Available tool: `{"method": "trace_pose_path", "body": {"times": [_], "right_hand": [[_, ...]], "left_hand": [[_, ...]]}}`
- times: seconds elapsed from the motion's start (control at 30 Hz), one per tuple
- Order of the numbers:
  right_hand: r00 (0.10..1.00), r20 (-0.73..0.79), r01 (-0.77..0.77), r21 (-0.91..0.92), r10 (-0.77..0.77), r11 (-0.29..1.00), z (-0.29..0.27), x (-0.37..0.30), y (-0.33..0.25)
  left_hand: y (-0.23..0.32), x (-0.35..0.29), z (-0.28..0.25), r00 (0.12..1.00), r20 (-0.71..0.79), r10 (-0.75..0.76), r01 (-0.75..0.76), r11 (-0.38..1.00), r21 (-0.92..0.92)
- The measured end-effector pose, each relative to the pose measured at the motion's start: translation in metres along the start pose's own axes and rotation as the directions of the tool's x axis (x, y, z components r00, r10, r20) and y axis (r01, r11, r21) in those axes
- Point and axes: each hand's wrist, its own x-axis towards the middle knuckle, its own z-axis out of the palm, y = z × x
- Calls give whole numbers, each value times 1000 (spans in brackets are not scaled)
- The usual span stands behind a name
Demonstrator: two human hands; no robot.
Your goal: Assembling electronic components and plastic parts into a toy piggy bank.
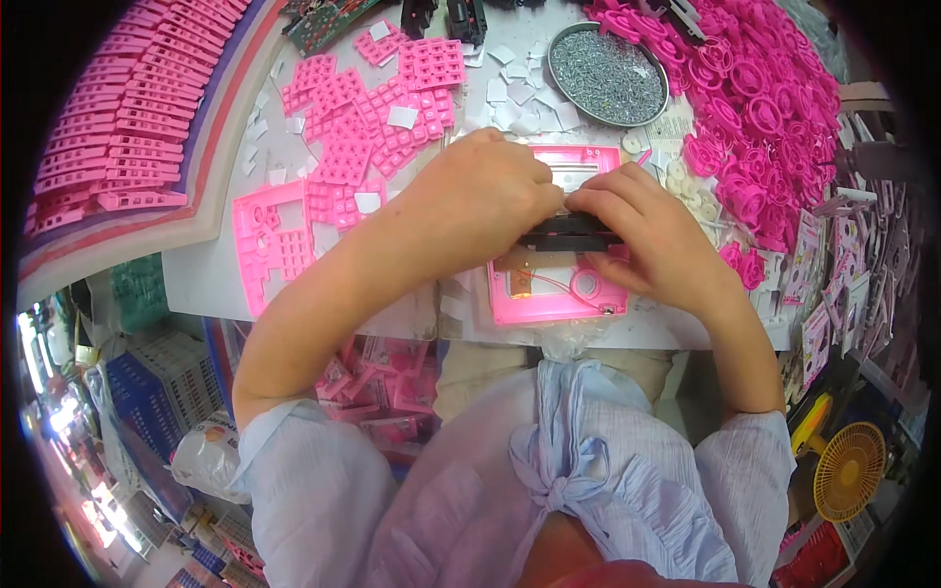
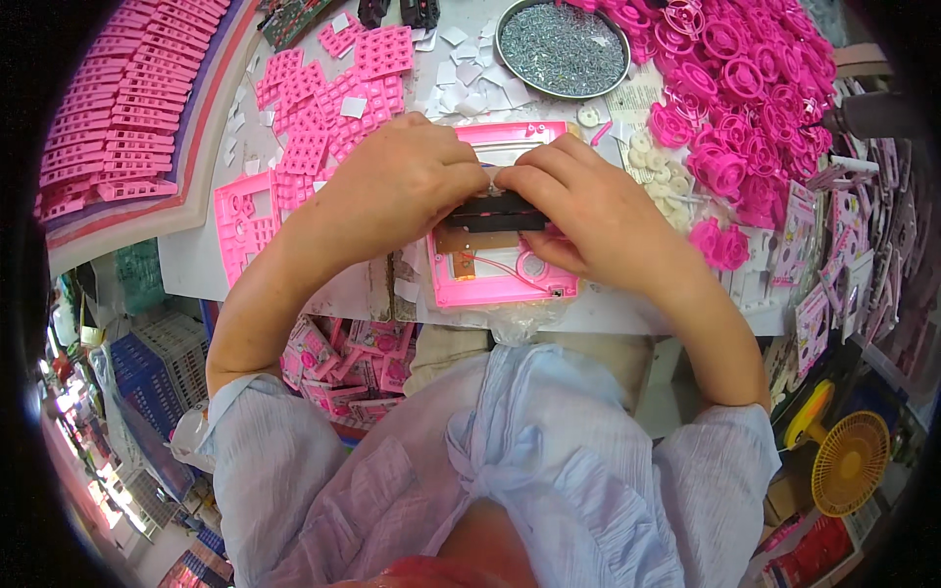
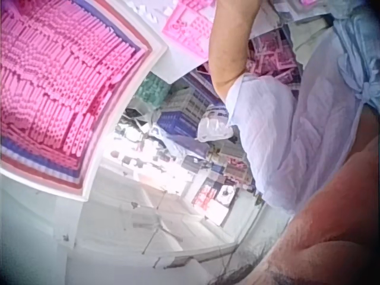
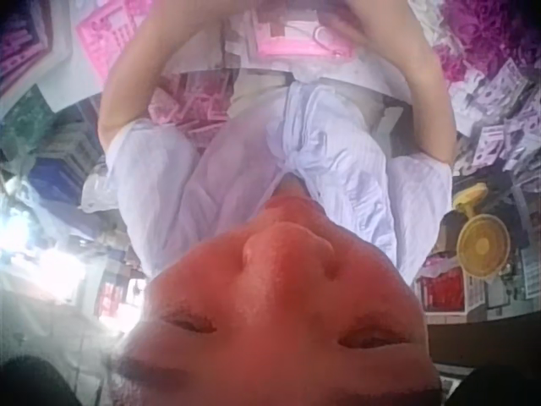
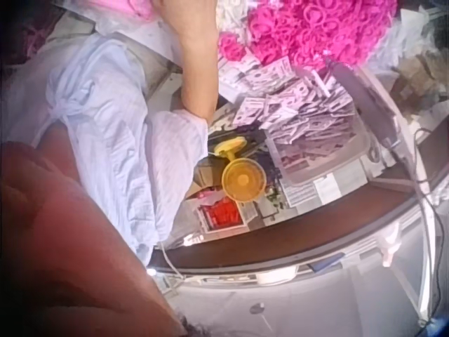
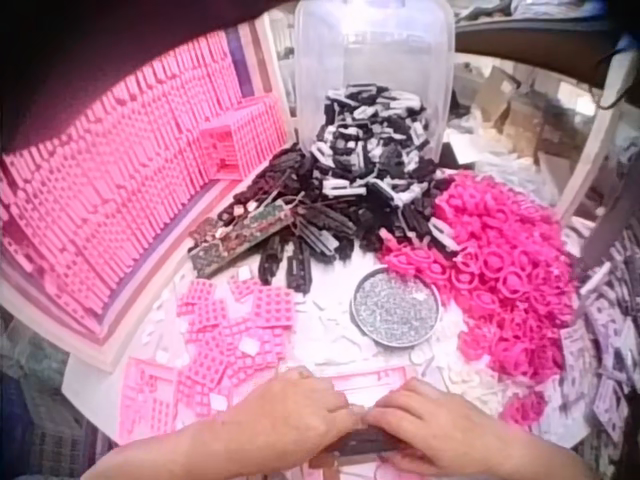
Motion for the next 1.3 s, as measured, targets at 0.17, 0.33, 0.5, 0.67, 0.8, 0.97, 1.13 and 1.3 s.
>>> {"method": "trace_pose_path", "body": {"times": [0.17,0.33,0.5,0.67,0.8,0.97,1.13,1.3], "right_hand": [[990,136,-22,-31,26,999,-8,9,-3],[988,147,-37,-2,37,999,-13,17,-6],[990,137,-18,-11,20,1000,-11,19,-7],[993,101,75,-88,-66,993,-7,19,-5],[995,78,74,-95,-66,993,-3,16,-7],[998,57,35,-134,-28,990,-1,13,-13],[999,34,12,-111,-8,994,-3,11,-11],[998,-61,22,-14,-22,1000,3,7,-9]], "left_hand": [[12,-8,6,998,-15,-69,68,997,-47],[8,-10,11,973,-30,-230,210,928,-309],[8,2,3,901,110,-420,411,746,-524],[-3,5,5,906,139,-399,402,714,-573],[-6,10,3,856,274,-438,506,606,-614],[-10,12,4,851,296,-435,517,587,-623],[-6,-2,6,874,219,-434,466,622,-628],[-4,-4,5,854,237,-462,487,554,-674]]}}
